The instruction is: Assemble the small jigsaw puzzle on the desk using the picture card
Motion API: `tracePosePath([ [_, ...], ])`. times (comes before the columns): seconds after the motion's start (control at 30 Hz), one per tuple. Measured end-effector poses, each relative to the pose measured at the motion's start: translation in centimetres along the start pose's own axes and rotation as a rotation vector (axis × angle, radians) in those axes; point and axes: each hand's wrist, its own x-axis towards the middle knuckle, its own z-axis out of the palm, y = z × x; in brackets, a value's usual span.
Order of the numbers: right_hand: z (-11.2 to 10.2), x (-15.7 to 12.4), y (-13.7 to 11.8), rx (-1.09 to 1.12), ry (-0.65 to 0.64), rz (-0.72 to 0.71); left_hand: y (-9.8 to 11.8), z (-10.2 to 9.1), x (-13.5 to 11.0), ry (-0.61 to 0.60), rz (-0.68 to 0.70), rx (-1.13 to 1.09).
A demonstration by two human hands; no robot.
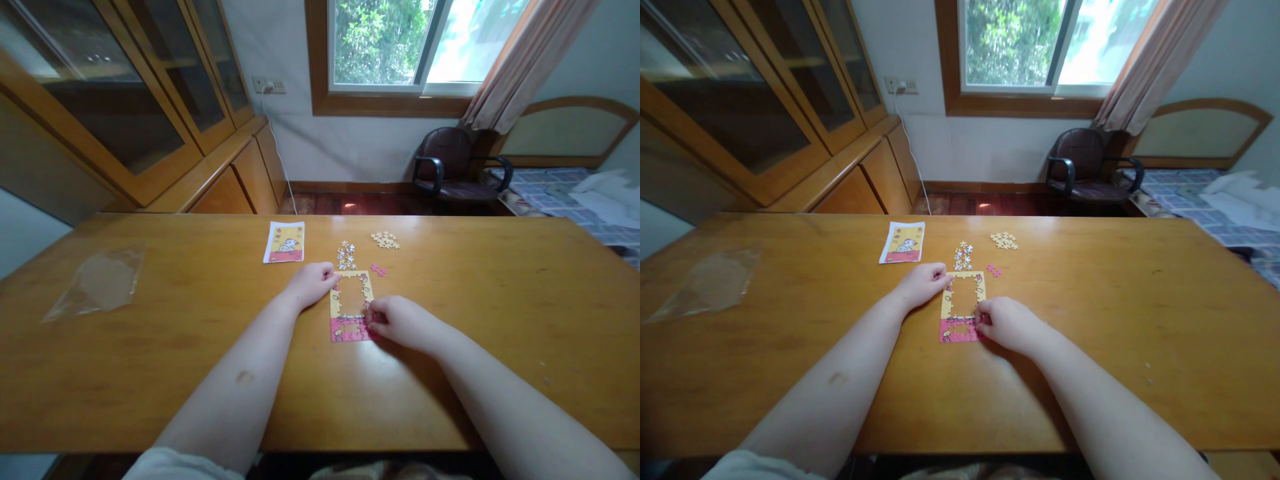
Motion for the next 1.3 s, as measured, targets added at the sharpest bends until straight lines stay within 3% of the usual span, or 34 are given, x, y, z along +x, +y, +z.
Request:
tracePosePath([
  [0.73, 1.1, 0.5, -0.7, -0.047, 0.047, 0.085, 0.0, 0.0, 0.0, -0.003, 0.007, 0.001],
  [0.8, 0.9, 0.7, -0.4, -0.039, 0.090, 0.083, 0.0, 0.0, 0.0, 0.000, 0.005, 0.001],
  [0.97, -0.4, 1.3, 1.6, -0.240, 0.387, 0.116, 0.1, -0.2, 0.0, -0.014, 0.002, -0.012],
  [1.1, -0.9, 1.8, 3.0, -0.397, 0.377, 0.215, 0.2, -0.2, -0.1, -0.017, -0.003, -0.012],
  [1.3, -1.0, 1.8, 2.9, -0.420, 0.367, 0.264, 0.2, -0.2, -0.1, -0.008, -0.011, -0.034],
])
